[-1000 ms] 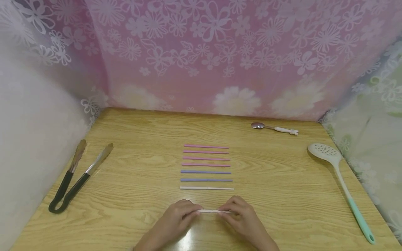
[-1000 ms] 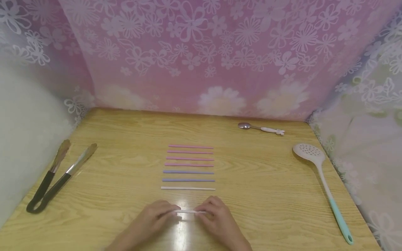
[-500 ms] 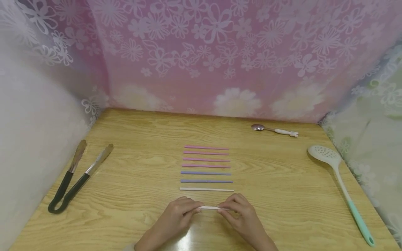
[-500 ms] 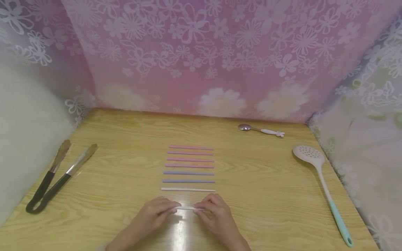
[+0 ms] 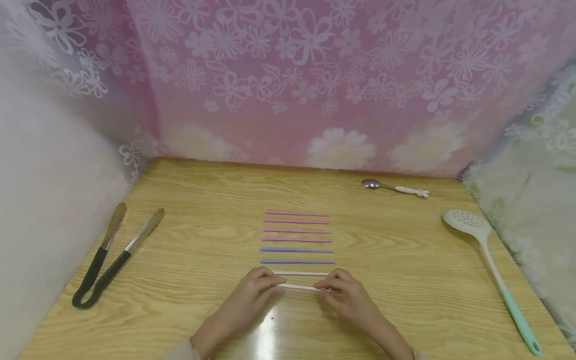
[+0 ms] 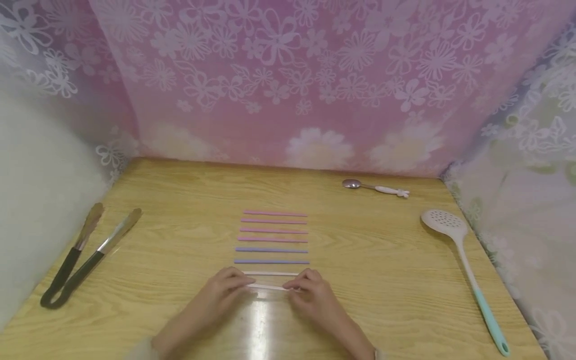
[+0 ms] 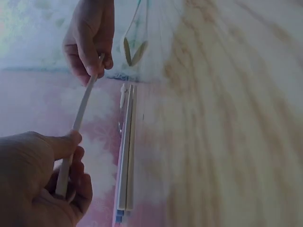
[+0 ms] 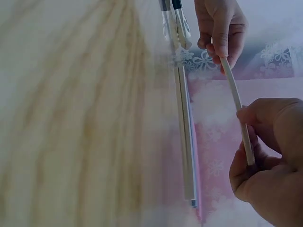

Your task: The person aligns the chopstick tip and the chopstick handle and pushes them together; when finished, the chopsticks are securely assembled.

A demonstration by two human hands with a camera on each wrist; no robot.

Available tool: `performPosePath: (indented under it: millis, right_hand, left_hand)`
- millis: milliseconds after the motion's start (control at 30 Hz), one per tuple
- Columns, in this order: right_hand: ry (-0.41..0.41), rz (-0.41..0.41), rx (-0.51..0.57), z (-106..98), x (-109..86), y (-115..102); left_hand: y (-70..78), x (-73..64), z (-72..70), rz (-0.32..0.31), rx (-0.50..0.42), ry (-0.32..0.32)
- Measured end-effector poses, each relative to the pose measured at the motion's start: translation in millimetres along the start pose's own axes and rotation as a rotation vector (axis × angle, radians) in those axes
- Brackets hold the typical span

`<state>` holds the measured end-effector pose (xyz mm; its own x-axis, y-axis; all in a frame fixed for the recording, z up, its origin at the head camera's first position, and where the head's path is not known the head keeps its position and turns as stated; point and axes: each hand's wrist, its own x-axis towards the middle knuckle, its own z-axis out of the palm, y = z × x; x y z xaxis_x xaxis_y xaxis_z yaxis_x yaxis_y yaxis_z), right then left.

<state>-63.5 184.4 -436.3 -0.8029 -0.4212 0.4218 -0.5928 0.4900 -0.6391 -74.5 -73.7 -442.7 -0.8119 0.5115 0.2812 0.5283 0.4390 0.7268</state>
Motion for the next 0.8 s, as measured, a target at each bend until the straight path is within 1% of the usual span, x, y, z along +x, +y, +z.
performPosePath:
  millis: [100,233,333,433,500,667,800]
  right_hand:
    - [-0.043,0.048,-0.01,0.6,2.3,5.1]
    - [-0.11,0.109,-0.019,0.7,5.4,12.1]
    - [-0.149,0.164,-0.038,-0.4,7.8,16.3]
    - [-0.167,0.207,-0.067,-1.7,9.6,18.2]
    - [-0.178,0.234,-0.076,-1.9,10.4,18.7]
    - [-0.223,0.309,-0.061,-1.9,11.1,19.8]
    - [-0.24,0.325,-0.059,-0.7,10.5,21.9]
  left_hand:
    - [-2.5,2.2,1.4,-0.05,0.04,-0.007]
    - [-7.4,5.0,5.2,-0.091,0.093,-0.016]
    - [-10.5,6.8,8.4,-0.102,0.099,-0.032]
    - [-11.6,8.7,10.7,-0.119,0.087,-0.052]
    - [-11.6,9.4,11.5,-0.126,0.076,-0.06]
    - [-12.2,10.5,13.5,-0.114,0.098,-0.066]
    - [-13.2,11.4,14.7,-0.106,0.124,-0.066]
